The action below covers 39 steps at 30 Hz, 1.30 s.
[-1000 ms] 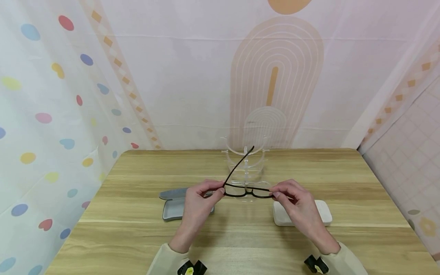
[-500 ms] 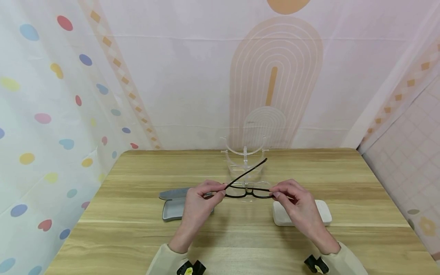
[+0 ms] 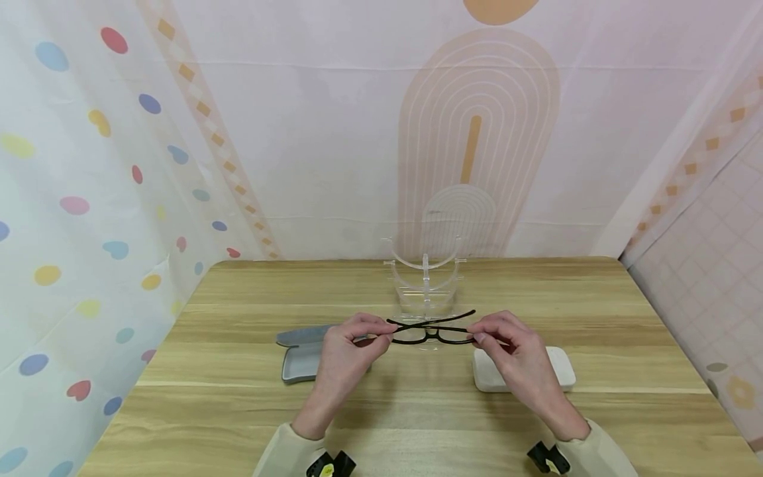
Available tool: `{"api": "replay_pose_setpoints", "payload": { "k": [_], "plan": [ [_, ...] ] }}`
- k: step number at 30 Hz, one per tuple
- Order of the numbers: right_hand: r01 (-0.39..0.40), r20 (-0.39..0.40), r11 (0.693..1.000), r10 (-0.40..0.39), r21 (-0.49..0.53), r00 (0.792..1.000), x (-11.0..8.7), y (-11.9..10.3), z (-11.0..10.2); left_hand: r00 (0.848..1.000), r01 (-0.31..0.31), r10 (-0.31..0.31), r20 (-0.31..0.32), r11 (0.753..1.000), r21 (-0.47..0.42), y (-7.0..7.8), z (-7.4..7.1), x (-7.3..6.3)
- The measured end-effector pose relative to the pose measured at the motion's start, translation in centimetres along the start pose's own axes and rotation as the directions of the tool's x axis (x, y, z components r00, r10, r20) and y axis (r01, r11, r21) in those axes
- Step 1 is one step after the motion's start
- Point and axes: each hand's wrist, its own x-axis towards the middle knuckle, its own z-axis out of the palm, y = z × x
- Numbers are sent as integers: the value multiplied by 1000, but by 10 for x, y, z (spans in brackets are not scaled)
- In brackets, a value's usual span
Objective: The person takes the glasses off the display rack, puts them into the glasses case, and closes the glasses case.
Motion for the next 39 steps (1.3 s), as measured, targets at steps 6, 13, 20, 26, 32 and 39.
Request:
{"api": "replay_pose_setpoints", "payload": {
  "k": [6,13,20,26,32,39],
  "plan": [
    [-7,7,1000,7,-5,1000,0,1,1,1000,2,-2,3,1000,15,0,-1,0],
    [0,12,1000,0,-3,1000,1,2,2,1000,8,-8,14,999,44,0,-4,0],
    [-66,42,995,63,70,997,0,1,4,998,26,-23,63,999,-41,-6,-13,-1],
    [-97,94,985,85,140,992,0,1,8,993,62,-51,102,993,-105,-10,-25,-3],
    [-97,136,979,73,180,988,2,1,12,992,79,-65,108,989,-129,-13,-36,-8],
    [-113,184,974,77,197,980,4,-1,23,996,50,-42,74,993,-107,-18,-49,-12]
  ]
}}
